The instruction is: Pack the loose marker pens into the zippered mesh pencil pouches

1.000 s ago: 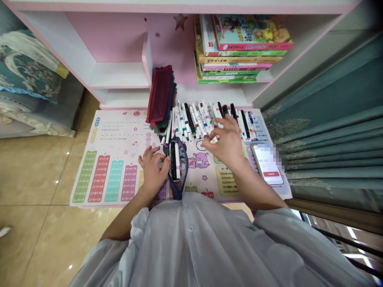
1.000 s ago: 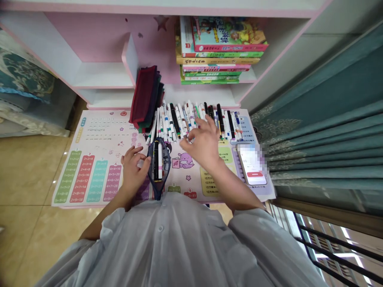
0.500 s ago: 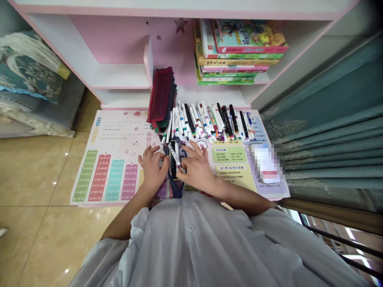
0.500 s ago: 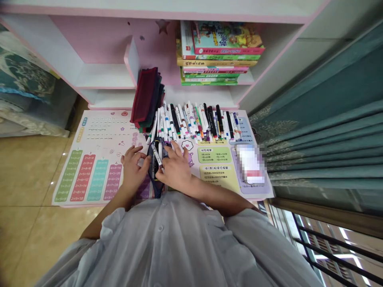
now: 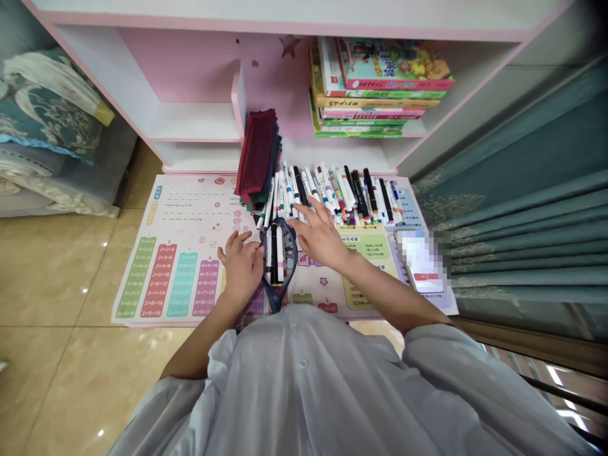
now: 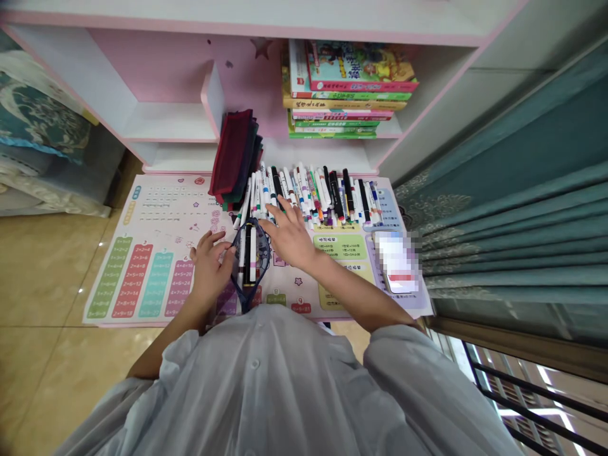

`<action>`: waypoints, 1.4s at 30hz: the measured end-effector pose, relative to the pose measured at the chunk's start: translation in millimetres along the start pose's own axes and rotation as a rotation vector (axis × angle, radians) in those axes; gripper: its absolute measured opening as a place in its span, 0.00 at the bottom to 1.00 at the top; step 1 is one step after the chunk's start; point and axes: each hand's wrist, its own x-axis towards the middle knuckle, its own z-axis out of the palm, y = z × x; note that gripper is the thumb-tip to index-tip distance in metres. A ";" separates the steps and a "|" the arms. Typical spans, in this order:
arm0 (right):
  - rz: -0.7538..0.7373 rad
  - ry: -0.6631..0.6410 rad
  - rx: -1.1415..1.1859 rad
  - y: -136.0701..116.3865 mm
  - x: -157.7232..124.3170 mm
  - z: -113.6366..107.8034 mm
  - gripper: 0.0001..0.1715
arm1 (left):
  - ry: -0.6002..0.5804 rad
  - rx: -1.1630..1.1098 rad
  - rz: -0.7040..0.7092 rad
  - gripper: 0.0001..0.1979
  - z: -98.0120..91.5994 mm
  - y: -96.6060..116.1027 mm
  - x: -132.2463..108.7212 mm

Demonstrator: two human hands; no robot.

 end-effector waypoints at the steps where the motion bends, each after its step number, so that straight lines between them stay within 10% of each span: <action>1: -0.048 -0.007 -0.015 5.5 3.4 1.2 0.27 | -0.006 0.008 0.003 0.10 -0.4 0.0 0.1; 9: -0.328 -0.063 -0.023 19.7 22.1 13.4 0.41 | -0.072 0.033 -0.005 0.10 -5.1 -0.1 1.1; 22: -0.431 -0.064 0.190 23.3 23.5 13.3 0.08 | -0.286 -0.002 -0.012 0.10 -19.9 0.0 4.6; 42: 0.075 0.198 0.088 60.6 -74.8 -11.3 0.11 | -0.262 0.083 0.234 0.18 -51.9 -8.3 51.8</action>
